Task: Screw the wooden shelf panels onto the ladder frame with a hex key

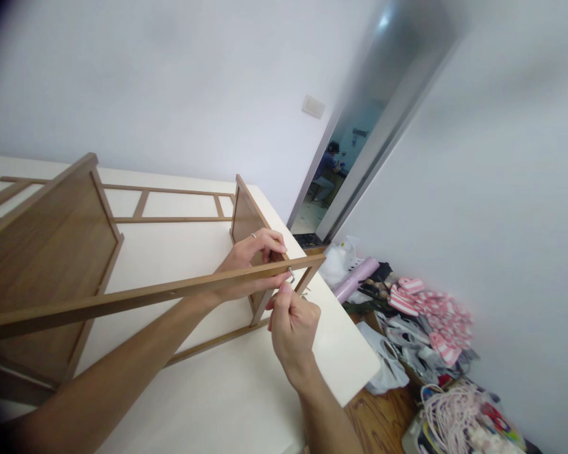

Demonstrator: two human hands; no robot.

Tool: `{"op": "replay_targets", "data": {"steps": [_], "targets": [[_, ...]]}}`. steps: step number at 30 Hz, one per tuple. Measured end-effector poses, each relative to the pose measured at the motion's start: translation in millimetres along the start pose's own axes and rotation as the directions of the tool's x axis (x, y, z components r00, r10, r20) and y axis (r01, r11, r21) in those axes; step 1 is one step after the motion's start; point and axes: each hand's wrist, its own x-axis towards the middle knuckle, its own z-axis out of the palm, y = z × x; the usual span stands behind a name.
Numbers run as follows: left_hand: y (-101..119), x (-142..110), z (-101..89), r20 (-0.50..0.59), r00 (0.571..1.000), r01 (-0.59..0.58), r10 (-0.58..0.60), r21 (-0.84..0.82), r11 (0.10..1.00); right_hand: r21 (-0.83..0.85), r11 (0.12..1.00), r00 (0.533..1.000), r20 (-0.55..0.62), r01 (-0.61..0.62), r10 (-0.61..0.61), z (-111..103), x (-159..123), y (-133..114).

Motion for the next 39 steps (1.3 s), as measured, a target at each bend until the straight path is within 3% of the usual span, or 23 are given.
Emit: {"op": "replay_targets", "data": {"steps": [5,10,12,14,16,17,19,20,25,31,35,39], "targets": [[0.7,-0.7,0.3,-0.003,1.000,0.015,-0.015,0.004,1.000,0.106,0.968,0.970,0.113,-0.228,0.216,-4.6,-1.0,-14.6],[-3.0,-1.4,0.8,0.002,1.000,-0.006,0.006,-0.023,1.000,0.162,0.919,0.905,0.299,-0.360,0.302,-12.4,2.2,-22.2],[-5.1,-1.9,0.8,0.003,1.000,-0.010,0.010,-0.016,1.000,0.134,0.926,0.893,0.343,-0.353,0.290,-16.6,2.4,-22.3],[-6.8,-2.2,0.8,0.002,1.000,-0.008,0.008,0.001,1.000,0.051,0.969,0.903,0.377,-0.242,0.205,-22.4,2.9,-21.0],[-7.5,-2.0,1.1,0.000,1.000,-0.009,0.009,0.015,1.000,-0.130,0.990,0.914,0.407,0.057,0.001,-30.0,5.1,-18.7],[-7.6,-1.8,1.3,0.000,1.000,-0.012,0.012,0.022,1.000,-0.228,0.945,0.895,0.430,0.235,-0.119,-34.2,7.2,-17.2],[-7.2,-1.0,2.0,-0.003,1.000,-0.016,0.016,0.031,0.999,-0.368,0.778,0.820,0.482,0.509,-0.309,-42.9,13.8,-13.8],[-6.8,-0.7,2.4,-0.006,1.000,-0.016,0.016,0.033,0.999,-0.401,0.702,0.781,0.504,0.589,-0.368,-47.2,18.1,-12.1],[-5.0,0.3,4.0,-0.023,1.000,-0.003,0.004,0.038,0.999,-0.413,0.434,0.598,0.594,0.801,-0.538,-64.9,43.4,-9.5],[-4.3,1.1,5.2,-0.029,0.999,-0.022,0.023,0.034,0.999,-0.301,0.191,0.351,0.690,0.935,-0.633,-73.7,65.7,-20.8],[-5.5,2.1,5.2,-0.028,0.999,-0.025,0.027,0.041,0.999,-0.251,0.087,0.246,0.718,0.964,-0.652,-74.3,72.9,-27.4],[-6.8,2.6,4.8,-0.007,1.000,-0.029,0.030,0.034,0.999,-0.221,0.013,0.170,0.709,0.975,-0.684,-74.5,80.5,-28.7]]}}
